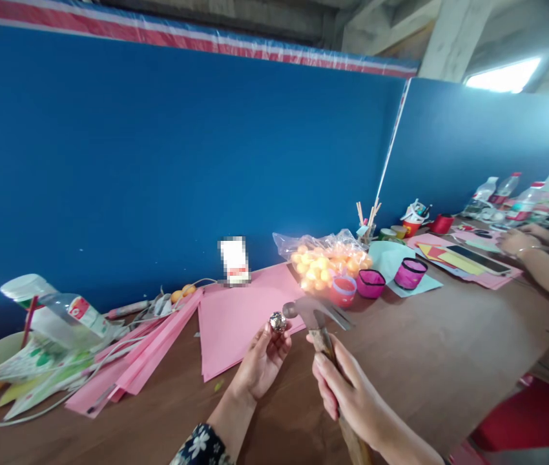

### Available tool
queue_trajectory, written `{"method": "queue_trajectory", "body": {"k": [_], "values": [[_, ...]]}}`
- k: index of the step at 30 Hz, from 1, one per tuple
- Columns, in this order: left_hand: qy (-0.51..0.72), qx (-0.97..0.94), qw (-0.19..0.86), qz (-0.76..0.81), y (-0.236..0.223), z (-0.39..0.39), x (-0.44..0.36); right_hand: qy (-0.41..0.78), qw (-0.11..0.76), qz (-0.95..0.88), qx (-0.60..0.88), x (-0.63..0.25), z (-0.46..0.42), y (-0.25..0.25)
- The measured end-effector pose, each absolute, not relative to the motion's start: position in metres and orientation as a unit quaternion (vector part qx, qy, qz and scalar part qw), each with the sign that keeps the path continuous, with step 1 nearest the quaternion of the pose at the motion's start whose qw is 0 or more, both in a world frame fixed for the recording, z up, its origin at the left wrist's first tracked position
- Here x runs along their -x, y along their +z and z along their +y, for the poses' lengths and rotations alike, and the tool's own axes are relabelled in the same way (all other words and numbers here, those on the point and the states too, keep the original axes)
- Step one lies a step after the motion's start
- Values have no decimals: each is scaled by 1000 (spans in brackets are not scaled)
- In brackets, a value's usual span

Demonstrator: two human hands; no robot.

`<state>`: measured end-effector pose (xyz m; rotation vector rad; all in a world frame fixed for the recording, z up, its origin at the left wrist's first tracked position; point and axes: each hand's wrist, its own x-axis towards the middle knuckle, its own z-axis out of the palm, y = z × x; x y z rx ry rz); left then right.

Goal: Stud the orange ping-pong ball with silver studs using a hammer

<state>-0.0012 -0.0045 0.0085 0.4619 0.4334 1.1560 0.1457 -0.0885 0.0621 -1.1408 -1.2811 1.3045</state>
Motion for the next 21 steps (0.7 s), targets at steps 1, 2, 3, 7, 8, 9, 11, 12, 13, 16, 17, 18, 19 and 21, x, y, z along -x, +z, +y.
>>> {"method": "queue_trajectory", "body": {"k": [1, 2, 3, 7, 8, 9, 11, 12, 13, 16, 17, 18, 19, 21], "values": [[536, -213, 791, 204, 9, -5, 1, 534, 472, -523, 468, -146, -89, 62], [536, -209, 790, 209, 9, -5, 1, 537, 465, -524, 469, -146, -89, 62], [538, -204, 789, 215, 9, -5, 1, 541, 455, -528, 471, -146, -89, 62], [546, -187, 783, 231, 8, -4, 3, 524, 425, -558, 484, -155, -91, 69], [545, -188, 784, 232, 8, -4, 3, 502, 418, -572, 495, -160, -91, 71], [542, -189, 785, 233, 8, -3, 4, 470, 409, -590, 513, -167, -92, 73], [544, -184, 783, 239, 8, -2, 5, 377, 388, -631, 556, -183, -91, 76], [548, -179, 780, 245, 8, -2, 5, 328, 372, -655, 570, -194, -90, 76], [551, -174, 777, 250, 8, -1, 5, 281, 351, -678, 581, -205, -90, 74], [551, -175, 777, 251, 6, 0, 6, 173, 255, -728, 613, -240, -87, 67], [549, -179, 777, 249, 6, 0, 5, 144, 223, -735, 624, -252, -87, 64], [548, -183, 778, 248, 6, 1, 5, 124, 190, -743, 629, -263, -86, 61], [547, -185, 777, 250, 6, 1, 5, 105, 164, -748, 635, -274, -85, 58], [546, -186, 777, 252, 6, 0, 4, 89, 136, -748, 644, -295, -83, 53]]}}
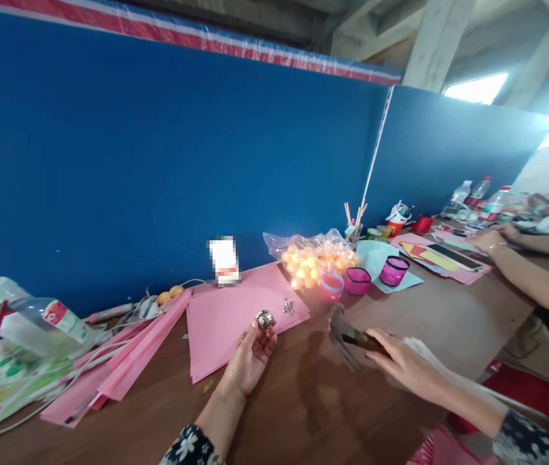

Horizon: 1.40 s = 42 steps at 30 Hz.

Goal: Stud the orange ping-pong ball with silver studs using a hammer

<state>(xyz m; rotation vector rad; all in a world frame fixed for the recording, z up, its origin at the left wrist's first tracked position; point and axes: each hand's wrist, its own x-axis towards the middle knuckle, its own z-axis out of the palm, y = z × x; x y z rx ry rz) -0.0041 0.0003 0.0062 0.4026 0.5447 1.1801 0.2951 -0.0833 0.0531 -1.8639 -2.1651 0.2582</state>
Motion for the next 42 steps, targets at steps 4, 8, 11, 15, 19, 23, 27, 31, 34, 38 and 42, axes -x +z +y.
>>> {"method": "queue_trajectory", "body": {"k": [4, 8, 11, 15, 19, 23, 27, 31, 34, 38, 42], "values": [[546, -188, 779, 246, 7, -1, 4, 89, 124, -751, 642, -330, -78, 46], [543, -189, 780, 247, 8, -2, 4, 75, 107, -757, 640, -353, -74, 43], [540, -199, 779, 248, 8, -2, 4, 60, 87, -767, 633, -360, -72, 44], [540, -204, 776, 256, 9, -2, 4, 63, 75, -775, 624, -360, -66, 45], [539, -211, 773, 260, 9, -2, 4, 71, 83, -777, 621, -361, -63, 43], [538, -216, 774, 256, 7, -2, 4, 62, 92, -782, 614, -365, -60, 41], [542, -206, 774, 256, 4, -1, 5, 48, 95, -780, 616, -371, -58, 35], [544, -201, 773, 257, 4, -1, 4, 35, 103, -780, 616, -380, -56, 28], [545, -203, 773, 256, 4, -2, 4, 24, 106, -785, 609, -383, -54, 32], [539, -205, 775, 258, 6, -2, 4, -33, 153, -781, 604, -360, -53, 54], [538, -207, 777, 255, 7, -3, 4, -52, 208, -805, 554, -295, -52, 71]]}}
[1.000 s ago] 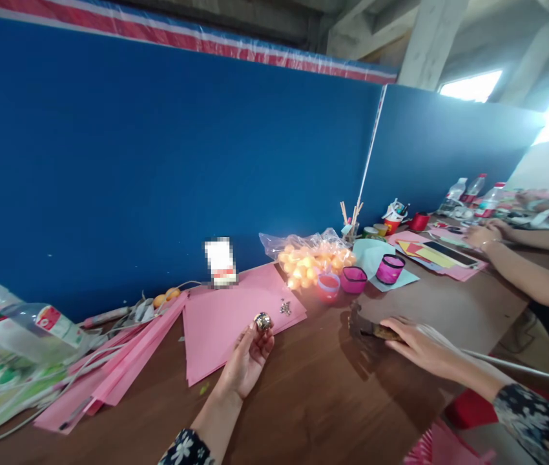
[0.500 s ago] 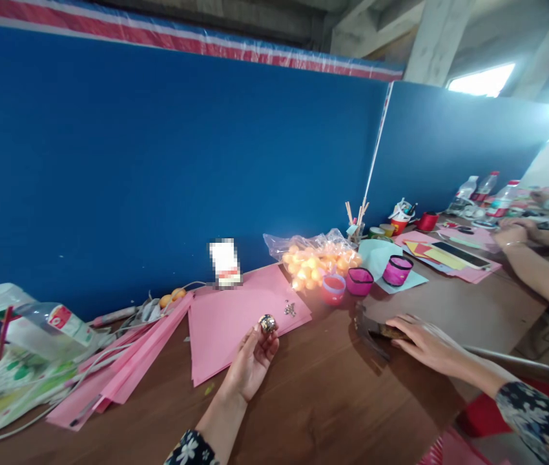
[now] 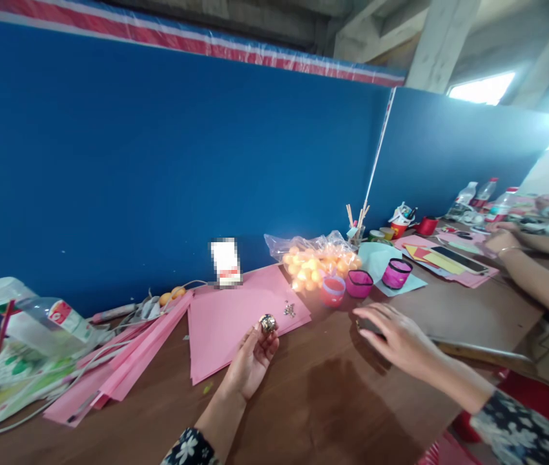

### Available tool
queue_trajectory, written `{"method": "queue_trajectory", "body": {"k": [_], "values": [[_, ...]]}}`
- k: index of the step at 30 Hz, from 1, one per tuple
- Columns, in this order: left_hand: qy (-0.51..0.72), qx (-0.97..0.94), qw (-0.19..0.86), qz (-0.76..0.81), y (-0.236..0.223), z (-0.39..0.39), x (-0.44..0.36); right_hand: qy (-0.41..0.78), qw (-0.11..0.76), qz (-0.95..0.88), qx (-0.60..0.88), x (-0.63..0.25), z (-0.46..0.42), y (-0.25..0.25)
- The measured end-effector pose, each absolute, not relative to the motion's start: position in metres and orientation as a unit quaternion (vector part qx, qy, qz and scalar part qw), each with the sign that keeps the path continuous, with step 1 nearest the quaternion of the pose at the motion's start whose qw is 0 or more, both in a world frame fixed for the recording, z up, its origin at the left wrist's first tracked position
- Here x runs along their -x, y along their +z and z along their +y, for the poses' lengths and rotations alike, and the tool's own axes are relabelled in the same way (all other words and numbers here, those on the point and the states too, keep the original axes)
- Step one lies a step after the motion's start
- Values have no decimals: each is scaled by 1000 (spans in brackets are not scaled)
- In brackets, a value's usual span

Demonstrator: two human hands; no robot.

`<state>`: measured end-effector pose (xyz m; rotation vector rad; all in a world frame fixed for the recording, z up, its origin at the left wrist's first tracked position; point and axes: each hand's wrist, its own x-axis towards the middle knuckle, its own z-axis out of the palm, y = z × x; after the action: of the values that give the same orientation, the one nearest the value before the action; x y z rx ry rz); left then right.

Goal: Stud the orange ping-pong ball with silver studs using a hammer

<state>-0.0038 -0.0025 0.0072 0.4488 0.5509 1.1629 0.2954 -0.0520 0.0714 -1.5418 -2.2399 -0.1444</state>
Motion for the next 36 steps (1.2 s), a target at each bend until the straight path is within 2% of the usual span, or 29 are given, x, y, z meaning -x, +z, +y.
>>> {"method": "queue_trajectory", "body": {"k": [5, 9, 21, 36], "values": [[543, -202, 774, 257, 7, -3, 5, -5, 257, -825, 503, -206, -33, 57], [534, -203, 777, 264, 7, -2, 5, 7, 316, -781, 538, -172, 3, 36], [542, -184, 778, 259, 3, 0, 3, -10, 279, -761, 585, -165, 41, 4], [560, -163, 772, 252, 1, 0, -1, 3, 241, -806, 541, -166, 47, 9]]}}
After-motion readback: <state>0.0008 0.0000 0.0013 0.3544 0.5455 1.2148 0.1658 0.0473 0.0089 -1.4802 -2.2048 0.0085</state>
